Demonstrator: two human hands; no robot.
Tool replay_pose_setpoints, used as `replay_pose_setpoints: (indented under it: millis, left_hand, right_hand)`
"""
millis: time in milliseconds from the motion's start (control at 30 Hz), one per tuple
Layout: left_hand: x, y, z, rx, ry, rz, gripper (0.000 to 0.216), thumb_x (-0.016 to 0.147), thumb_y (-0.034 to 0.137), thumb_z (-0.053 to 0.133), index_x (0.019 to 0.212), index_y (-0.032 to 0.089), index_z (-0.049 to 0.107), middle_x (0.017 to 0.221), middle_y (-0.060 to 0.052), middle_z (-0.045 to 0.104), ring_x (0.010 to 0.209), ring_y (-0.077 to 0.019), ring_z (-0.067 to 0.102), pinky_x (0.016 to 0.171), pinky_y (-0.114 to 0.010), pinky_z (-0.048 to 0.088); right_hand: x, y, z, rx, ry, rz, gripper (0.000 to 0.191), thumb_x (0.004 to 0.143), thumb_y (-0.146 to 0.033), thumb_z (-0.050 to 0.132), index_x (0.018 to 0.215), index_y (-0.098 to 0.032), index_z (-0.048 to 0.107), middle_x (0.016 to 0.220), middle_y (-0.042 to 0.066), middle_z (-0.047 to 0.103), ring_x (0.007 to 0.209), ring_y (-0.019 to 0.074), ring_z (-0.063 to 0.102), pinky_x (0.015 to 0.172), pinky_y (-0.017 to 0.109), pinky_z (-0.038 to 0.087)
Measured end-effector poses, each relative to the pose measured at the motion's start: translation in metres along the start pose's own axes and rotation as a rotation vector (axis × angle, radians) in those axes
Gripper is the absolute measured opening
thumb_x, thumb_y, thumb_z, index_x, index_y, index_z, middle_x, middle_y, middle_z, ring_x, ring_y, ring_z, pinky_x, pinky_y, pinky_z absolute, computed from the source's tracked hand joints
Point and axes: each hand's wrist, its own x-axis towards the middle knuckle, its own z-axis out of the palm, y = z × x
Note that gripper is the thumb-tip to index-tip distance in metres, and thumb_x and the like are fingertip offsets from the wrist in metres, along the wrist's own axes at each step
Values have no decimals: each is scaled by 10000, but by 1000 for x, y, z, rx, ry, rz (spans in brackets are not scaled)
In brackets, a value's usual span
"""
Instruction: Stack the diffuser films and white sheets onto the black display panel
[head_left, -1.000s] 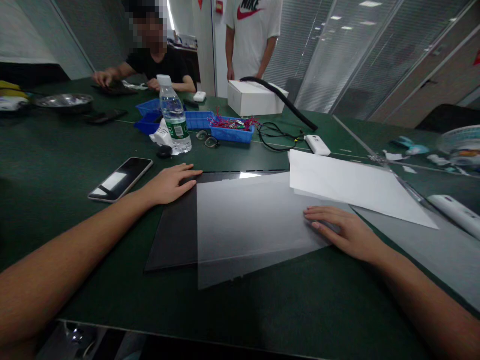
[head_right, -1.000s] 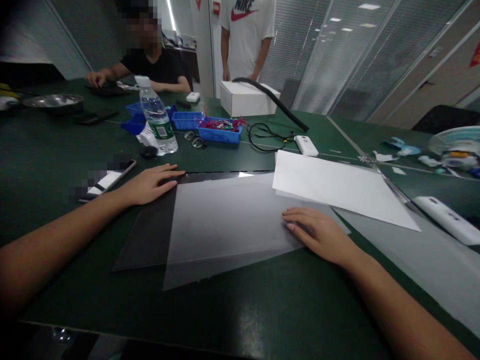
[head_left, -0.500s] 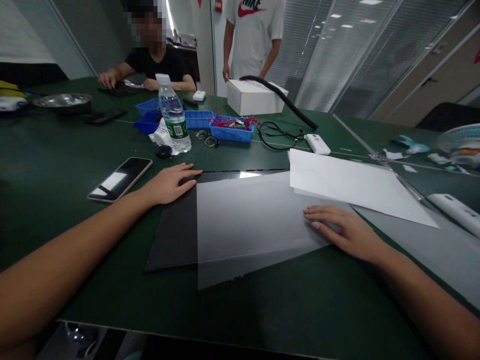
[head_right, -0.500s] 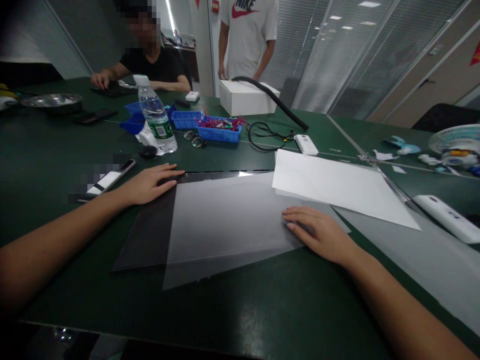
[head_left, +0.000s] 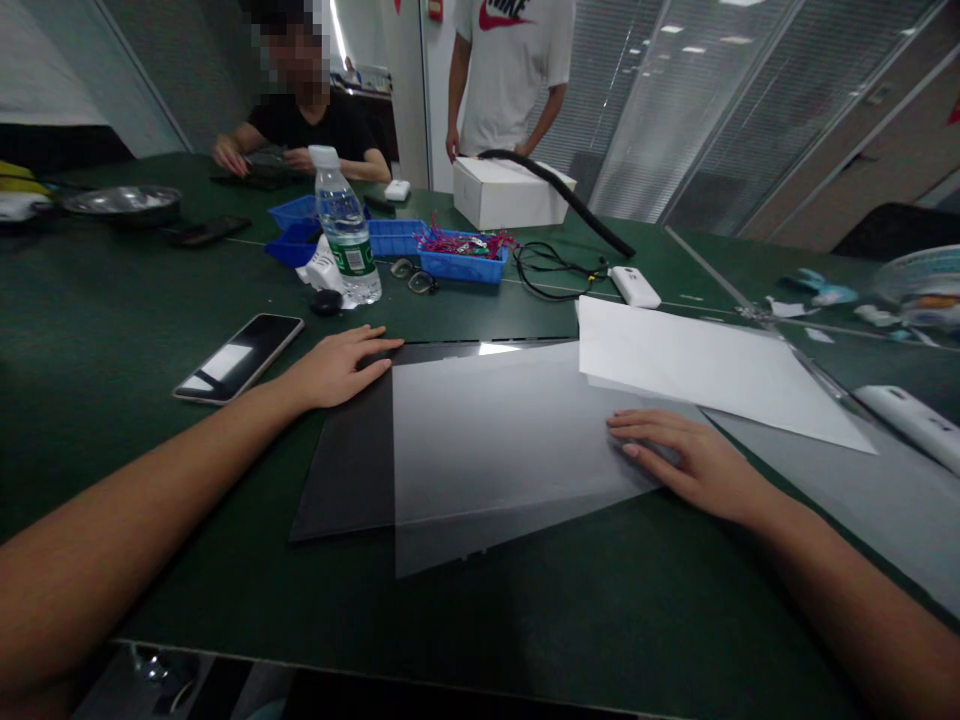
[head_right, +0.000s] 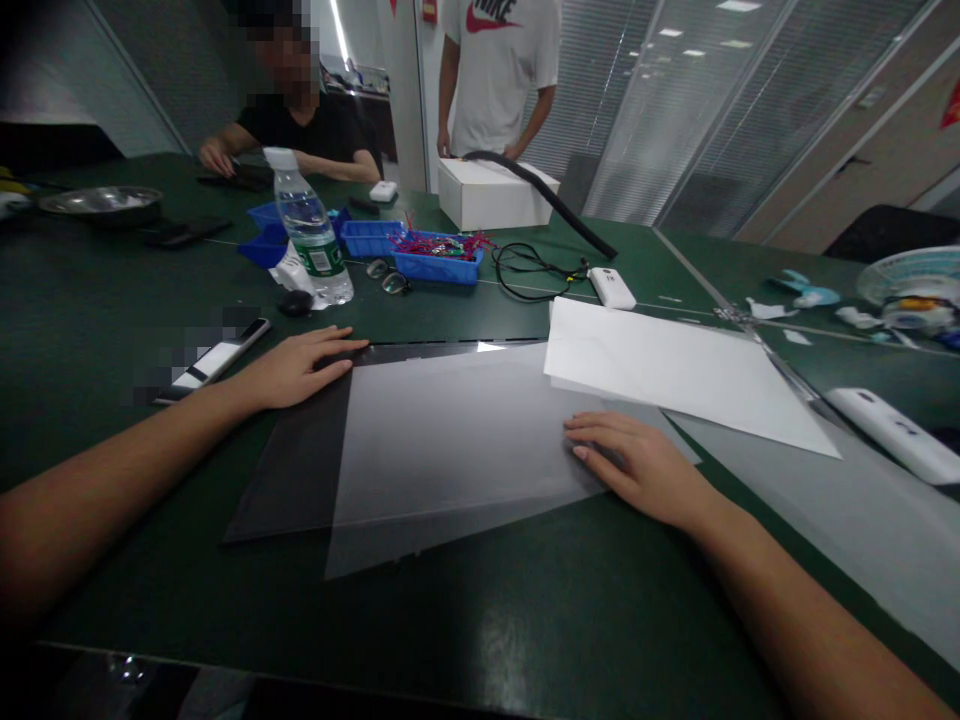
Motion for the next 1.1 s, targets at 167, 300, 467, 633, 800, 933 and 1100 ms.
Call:
replay_pose_setpoints:
  millis: [167, 300, 467, 633, 800, 933, 1100]
  left_hand:
    - [0, 1, -1, -2, 5, 1, 675, 1071, 606, 370, 1619, 276, 587, 1744, -74, 482, 1612, -340, 450, 1332, -541, 339]
    - [0, 1, -1, -5, 4, 8, 687, 1076, 614, 363, 1622, 262, 586, 1747, -96, 475, 1614, -355, 444, 1330, -550, 339]
    - [0, 1, 0, -2, 5, 3, 693, 1073, 623, 361, 1622, 265, 584, 1747, -88, 475, 1621, -343, 434, 1338, -532, 327]
    - [0, 2, -1, -9, -5, -2, 702, 1069, 627, 356, 1622, 260, 585, 1752, -99, 465, 1624, -351, 428, 1335, -544, 328]
    - [0, 0, 0, -12, 8, -5, 689, 1066, 635, 366, 1621, 291, 586, 1750, -68, 474, 1622, -342, 433, 1336, -536, 333]
    - [0, -1, 1, -14, 6, -2, 700, 1071, 638, 360, 1622, 271, 587, 1748, -90, 474, 1616, -352, 442, 1336, -543, 328]
    - [0, 0, 0, -16, 3, -7, 691, 1070, 637, 361, 1619, 284, 589, 1747, -80, 476, 1617, -344, 441, 1334, -546, 331]
  right_hand:
    - [-1, -1, 0, -3, -2, -1, 374, 1155, -450, 506, 1337, -254, 768, 1425, 44, 681, 1351, 228, 655, 1164, 497, 584]
    - [-1, -1, 0, 14, 7, 6, 361, 1147, -446, 527, 1338, -263, 771, 1421, 41, 683, 1345, 227, 658, 1170, 490, 581]
    - [0, 0, -1, 39, 12, 16, 375, 1140, -467, 533, 1323, -258, 783, 1411, 56, 687, 1334, 236, 665, 1164, 485, 584]
    - [1, -2, -2, 39, 2, 43, 395, 1140, -491, 518, 1308, -258, 789, 1409, 54, 689, 1343, 241, 660, 1175, 506, 576]
    - [1, -2, 1, 36, -3, 76, 435, 1139, -526, 501, 1326, -258, 789, 1414, 66, 684, 1362, 258, 643, 1200, 523, 551]
    - [-1, 10, 6, -95, 62, 144, 509, 1133, -578, 462, 1397, -250, 748, 1464, 68, 653, 1438, 282, 577, 1253, 564, 481]
    - [-12, 45, 13, -335, 141, 494, 777, 1088, -693, 370, 1547, -122, 631, 1612, 176, 504, 1520, 372, 471, 1289, 604, 409]
